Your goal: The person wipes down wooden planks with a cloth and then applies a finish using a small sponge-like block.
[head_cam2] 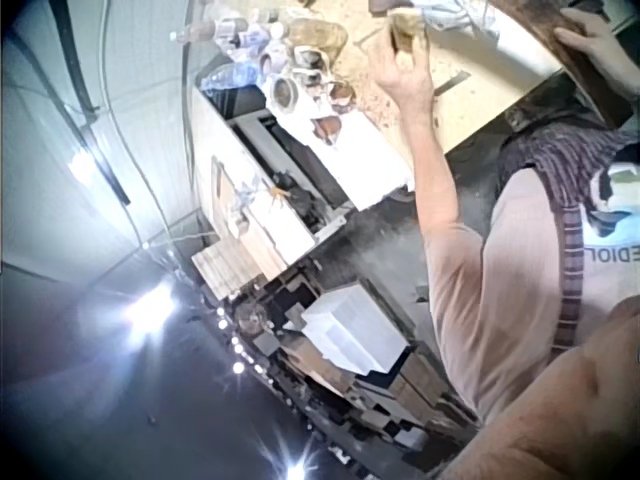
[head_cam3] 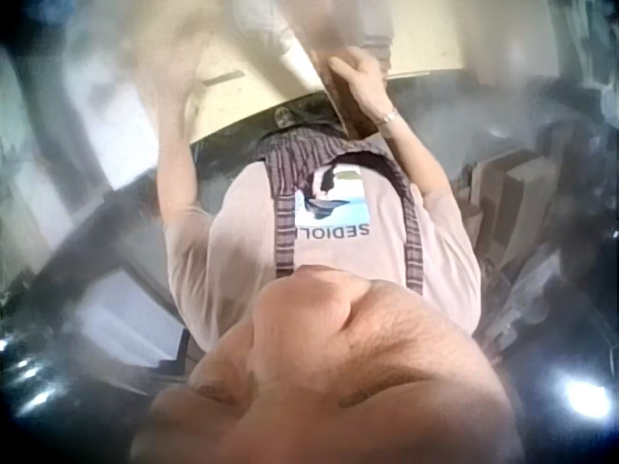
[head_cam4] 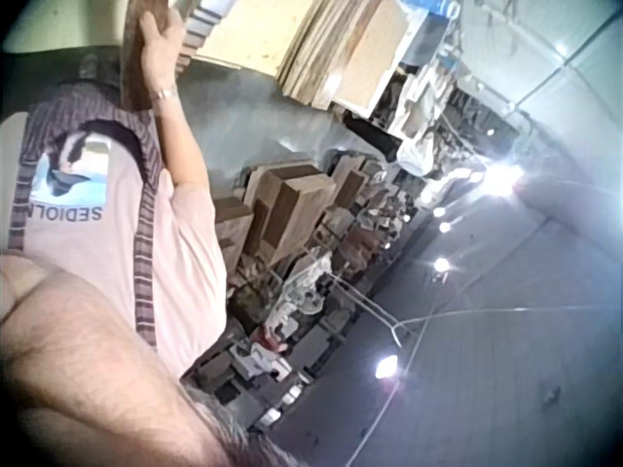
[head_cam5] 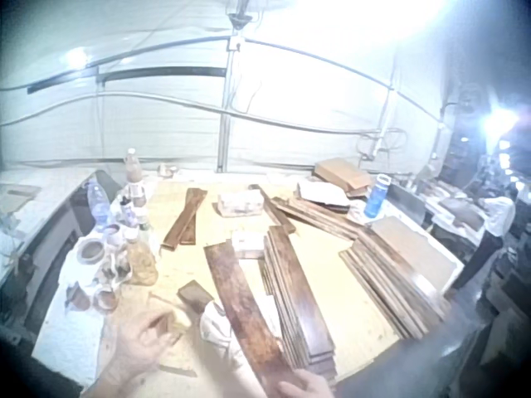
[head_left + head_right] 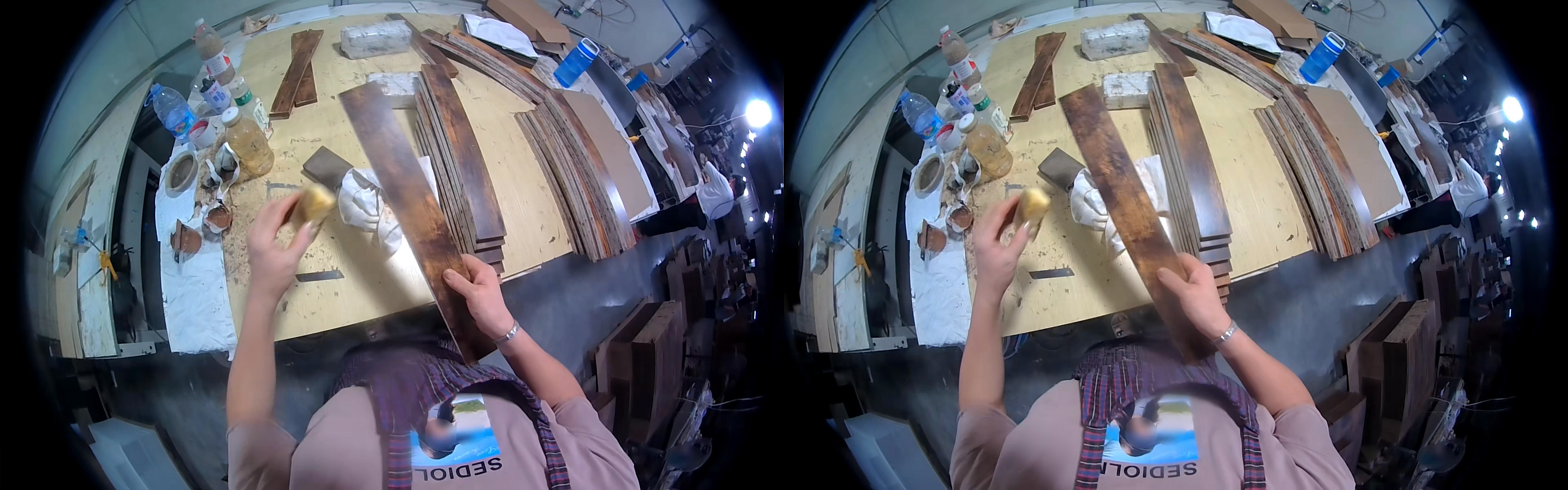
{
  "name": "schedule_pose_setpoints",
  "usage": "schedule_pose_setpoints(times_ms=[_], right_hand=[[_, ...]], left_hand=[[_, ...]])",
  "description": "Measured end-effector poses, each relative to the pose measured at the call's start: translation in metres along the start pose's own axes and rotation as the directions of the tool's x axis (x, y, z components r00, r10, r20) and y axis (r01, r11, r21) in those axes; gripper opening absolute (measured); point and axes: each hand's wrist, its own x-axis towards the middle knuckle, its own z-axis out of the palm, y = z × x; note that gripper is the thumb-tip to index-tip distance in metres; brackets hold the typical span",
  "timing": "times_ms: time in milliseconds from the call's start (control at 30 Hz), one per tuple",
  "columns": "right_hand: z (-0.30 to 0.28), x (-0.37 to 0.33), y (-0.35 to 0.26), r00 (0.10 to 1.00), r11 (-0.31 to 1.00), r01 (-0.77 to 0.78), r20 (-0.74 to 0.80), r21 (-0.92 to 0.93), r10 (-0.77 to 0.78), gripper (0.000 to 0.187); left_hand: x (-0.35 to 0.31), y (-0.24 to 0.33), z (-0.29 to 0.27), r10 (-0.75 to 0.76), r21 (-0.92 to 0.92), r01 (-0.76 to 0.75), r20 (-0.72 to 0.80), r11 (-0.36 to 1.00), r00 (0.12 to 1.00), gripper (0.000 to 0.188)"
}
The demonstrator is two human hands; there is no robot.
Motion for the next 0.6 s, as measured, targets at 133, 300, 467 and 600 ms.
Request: schedule_pose_setpoints(times_ms=[133, 300, 467, 600], right_hand=[[0.016, -0.009, -0.007, 0.999, 0.998, 0.003, 0.042, 0.069, -0.006, 0.017], [0.014, 0.003, -0.005, 1.0, 1.0, -0.012, 0.015, 0.028, 0.012, 0.021], [0.013, 0.038, -0.033, 0.989, 0.935, -0.073, -0.092, 0.346, 0.111, 0.024], [0.008, 0.07, -0.043, 0.977, 0.946, 0.017, -0.207, 0.323, 0.053, 0.022]], left_hand=[[0.064, 0.015, 0.024, 0.173, 0.143, -0.151, -0.155, 0.978, 0.973, 0.043], [0.038, 0.026, 0.061, 0.24, 0.161, -0.226, -0.073, 0.961, 0.968, 0.044], [-0.082, 0.063, 0.106, 0.396, -0.207, -0.346, 0.297, 0.915, 0.869, 0.055], [-0.107, 0.074, 0.1, 0.437, -0.334, -0.305, 0.461, 0.892, 0.773, 0.052]])
